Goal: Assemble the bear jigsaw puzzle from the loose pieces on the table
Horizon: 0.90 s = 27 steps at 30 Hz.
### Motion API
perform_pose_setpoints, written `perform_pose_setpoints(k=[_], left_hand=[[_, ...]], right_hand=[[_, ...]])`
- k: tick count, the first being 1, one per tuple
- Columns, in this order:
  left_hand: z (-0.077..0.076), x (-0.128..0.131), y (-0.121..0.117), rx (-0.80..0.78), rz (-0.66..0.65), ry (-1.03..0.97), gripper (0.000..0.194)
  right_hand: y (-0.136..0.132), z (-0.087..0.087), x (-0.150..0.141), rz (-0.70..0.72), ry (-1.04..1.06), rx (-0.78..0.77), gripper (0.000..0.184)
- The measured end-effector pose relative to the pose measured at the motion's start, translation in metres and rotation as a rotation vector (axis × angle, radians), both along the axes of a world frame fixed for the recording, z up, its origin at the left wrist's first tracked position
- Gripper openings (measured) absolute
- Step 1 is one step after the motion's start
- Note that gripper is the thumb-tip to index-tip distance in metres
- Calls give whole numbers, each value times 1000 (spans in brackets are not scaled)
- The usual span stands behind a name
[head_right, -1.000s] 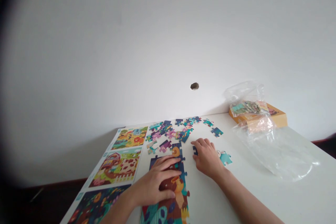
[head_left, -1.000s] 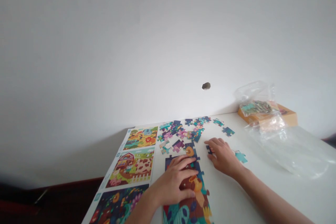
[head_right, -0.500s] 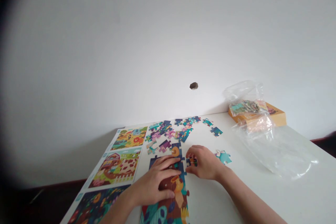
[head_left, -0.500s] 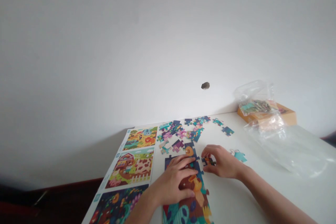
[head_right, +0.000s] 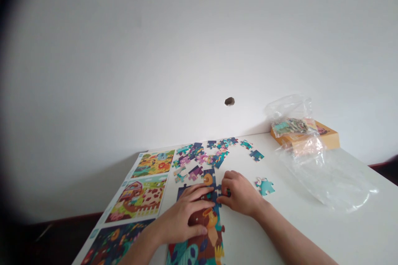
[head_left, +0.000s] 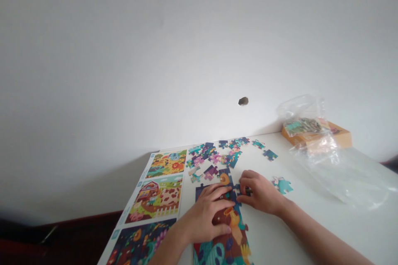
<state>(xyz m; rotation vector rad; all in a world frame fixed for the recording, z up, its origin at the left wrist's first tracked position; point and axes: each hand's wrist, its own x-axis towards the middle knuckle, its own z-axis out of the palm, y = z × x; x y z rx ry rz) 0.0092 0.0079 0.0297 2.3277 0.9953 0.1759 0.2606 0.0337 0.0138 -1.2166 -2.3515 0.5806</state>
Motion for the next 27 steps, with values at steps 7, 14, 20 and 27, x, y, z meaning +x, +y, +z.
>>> perform_pose_setpoints(k=[7, 14, 20, 27], left_hand=[[7, 1, -1, 3, -2, 11, 66], [11, 1, -2, 2, 1, -13, 62], [9, -1, -2, 13, -5, -20, 60], [9, -1, -2, 17, -8, -53, 54]], right_hand=[[4, -15, -2, -14, 81, 27, 16], [5, -12, -3, 2, 59, 38, 14], [6, -13, -2, -3, 50, 51, 17], [5, -12, -2, 2, 42, 65, 18]])
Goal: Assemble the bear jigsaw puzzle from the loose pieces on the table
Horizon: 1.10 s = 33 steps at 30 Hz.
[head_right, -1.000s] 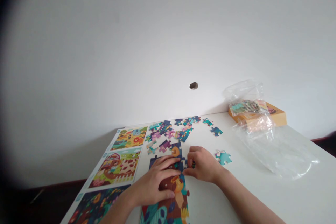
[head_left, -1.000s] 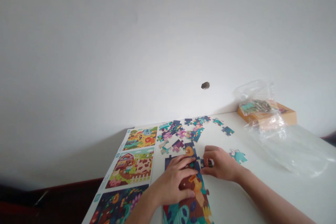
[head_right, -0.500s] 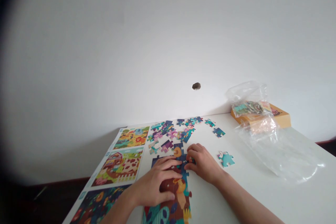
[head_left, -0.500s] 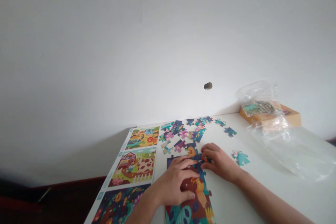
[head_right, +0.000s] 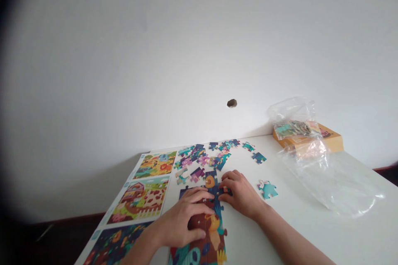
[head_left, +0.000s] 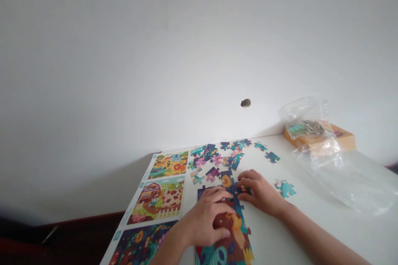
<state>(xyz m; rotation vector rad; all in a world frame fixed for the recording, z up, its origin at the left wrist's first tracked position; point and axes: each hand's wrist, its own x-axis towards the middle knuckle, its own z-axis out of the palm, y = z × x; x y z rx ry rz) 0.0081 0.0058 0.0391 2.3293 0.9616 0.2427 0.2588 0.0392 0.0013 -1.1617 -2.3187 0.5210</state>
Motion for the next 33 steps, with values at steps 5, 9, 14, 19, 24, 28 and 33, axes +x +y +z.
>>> perform_pose_setpoints(k=[5, 9, 14, 19, 24, 28, 33], left_hand=[[4, 4, -2, 18, 24, 16, 49], [3, 5, -2, 9, 31, 70, 56], [-5, 0, 0, -4, 34, 117, 79], [-4, -1, 3, -13, 0, 100, 75], [-1, -3, 4, 2, -22, 92, 79], [1, -3, 3, 5, -23, 113, 81], [5, -1, 2, 6, -22, 127, 79]], right_hand=[[0, -1, 0, -1, 2, 0, 17], [1, -2, 0, -4, -2, -7, 18], [1, 3, -1, 2, 5, -28, 22], [0, 8, 2, 9, 54, -17, 21], [1, 8, 4, 8, 43, -12, 19], [-1, 9, 5, 18, 31, -36, 22], [-3, 12, 4, 51, 2, -59, 28]])
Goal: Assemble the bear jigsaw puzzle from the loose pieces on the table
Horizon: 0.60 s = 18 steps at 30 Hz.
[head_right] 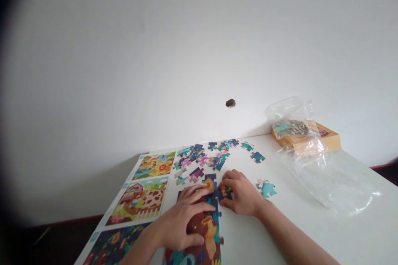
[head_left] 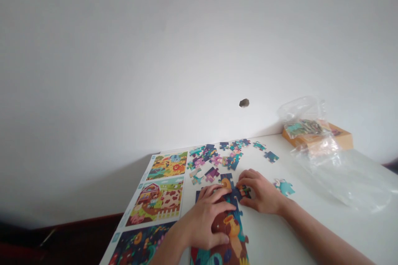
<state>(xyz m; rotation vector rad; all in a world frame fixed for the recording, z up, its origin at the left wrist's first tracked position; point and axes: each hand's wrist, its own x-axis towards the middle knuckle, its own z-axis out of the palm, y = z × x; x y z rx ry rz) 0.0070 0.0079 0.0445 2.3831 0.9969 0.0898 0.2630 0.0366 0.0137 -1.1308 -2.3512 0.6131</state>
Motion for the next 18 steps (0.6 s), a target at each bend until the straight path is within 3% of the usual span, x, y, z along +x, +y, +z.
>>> perform_pose_setpoints(k=[18], left_hand=[[-1, 2, -3, 19, 1, -11, 77]], right_hand=[[0, -3, -2, -33, -64, -24, 27]])
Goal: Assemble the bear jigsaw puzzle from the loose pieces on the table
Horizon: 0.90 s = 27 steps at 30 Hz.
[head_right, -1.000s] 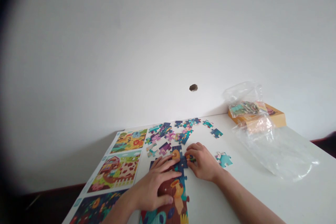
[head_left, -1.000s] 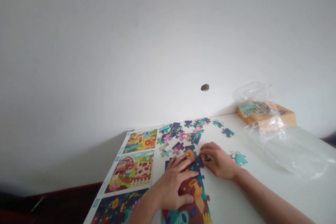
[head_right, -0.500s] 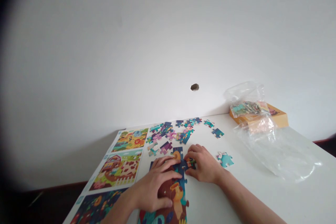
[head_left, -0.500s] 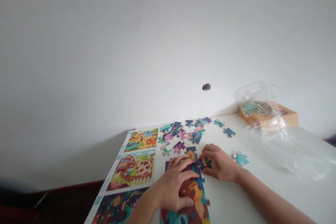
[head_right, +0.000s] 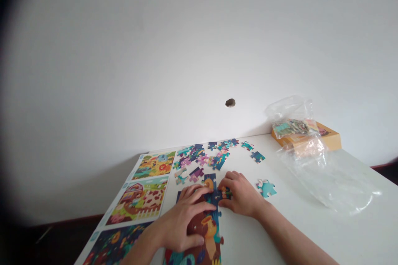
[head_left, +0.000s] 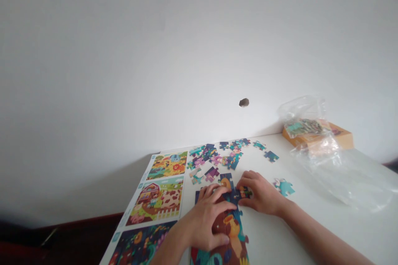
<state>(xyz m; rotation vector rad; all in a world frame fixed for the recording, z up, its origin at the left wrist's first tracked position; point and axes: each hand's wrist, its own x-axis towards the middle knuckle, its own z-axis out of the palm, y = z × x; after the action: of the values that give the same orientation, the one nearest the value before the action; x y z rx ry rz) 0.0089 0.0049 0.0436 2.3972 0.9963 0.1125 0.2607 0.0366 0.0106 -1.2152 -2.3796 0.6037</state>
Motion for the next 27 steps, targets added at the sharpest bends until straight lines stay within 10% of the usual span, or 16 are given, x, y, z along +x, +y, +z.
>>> perform_pose_setpoints(k=[27], left_hand=[[-2, 0, 0, 9, -2, 5, 81]], right_hand=[[-2, 1, 2, 1, 122, 84, 19]])
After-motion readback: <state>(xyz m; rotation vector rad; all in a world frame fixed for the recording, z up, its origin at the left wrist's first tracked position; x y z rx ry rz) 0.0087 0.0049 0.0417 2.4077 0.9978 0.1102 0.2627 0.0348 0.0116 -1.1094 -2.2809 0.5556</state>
